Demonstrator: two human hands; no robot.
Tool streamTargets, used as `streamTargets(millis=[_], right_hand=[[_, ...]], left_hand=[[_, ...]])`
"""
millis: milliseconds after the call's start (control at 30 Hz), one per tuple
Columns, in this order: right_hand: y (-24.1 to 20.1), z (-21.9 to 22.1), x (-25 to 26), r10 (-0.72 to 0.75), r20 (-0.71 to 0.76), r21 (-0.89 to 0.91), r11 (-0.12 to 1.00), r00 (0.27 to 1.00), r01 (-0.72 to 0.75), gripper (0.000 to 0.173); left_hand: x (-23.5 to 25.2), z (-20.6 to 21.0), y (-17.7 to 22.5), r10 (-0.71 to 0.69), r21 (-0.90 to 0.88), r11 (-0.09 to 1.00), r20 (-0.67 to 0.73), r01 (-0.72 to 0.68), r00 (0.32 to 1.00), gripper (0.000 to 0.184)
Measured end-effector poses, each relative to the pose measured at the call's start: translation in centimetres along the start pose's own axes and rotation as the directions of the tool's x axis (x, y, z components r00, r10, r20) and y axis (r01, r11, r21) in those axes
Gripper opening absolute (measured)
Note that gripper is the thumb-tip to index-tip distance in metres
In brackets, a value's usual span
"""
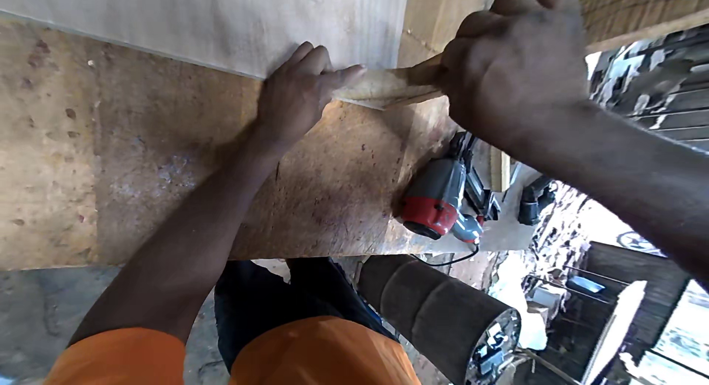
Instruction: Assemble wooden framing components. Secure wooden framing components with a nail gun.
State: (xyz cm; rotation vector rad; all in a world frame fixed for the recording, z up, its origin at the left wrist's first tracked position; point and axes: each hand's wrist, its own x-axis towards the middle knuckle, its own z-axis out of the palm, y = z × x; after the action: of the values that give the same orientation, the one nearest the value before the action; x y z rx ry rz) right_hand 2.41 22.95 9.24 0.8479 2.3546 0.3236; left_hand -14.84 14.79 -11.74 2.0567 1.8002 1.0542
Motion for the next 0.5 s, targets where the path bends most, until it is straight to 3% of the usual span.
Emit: streamTargets(millis=[167,400,500], right_hand=[[0.1,0.2,-0.1,-0.011,-0.033,-0.03,0.999,0.999,0.01,0.015],[-0.1,0.1,-0.1,-0.012,-0.045,-0.081,0.997,0.999,0.009,0.009],[0.0,0.3,-2.2,-0.081,-0.136,0.006,0.997,0.987,0.083,0.033]], left_hand=[[0.2,-0.5,0.2,-0.03,0.006,1.0,0.082,0.03,0.996,0.042],[0.4,-0.5,0.2,0.003,0.029,1.0,0.067,-0.005,0.998,0.04],[0.3,-0.6,0.3,0.02,0.026,0.999,0.059,-0.021,0.998,0.04]])
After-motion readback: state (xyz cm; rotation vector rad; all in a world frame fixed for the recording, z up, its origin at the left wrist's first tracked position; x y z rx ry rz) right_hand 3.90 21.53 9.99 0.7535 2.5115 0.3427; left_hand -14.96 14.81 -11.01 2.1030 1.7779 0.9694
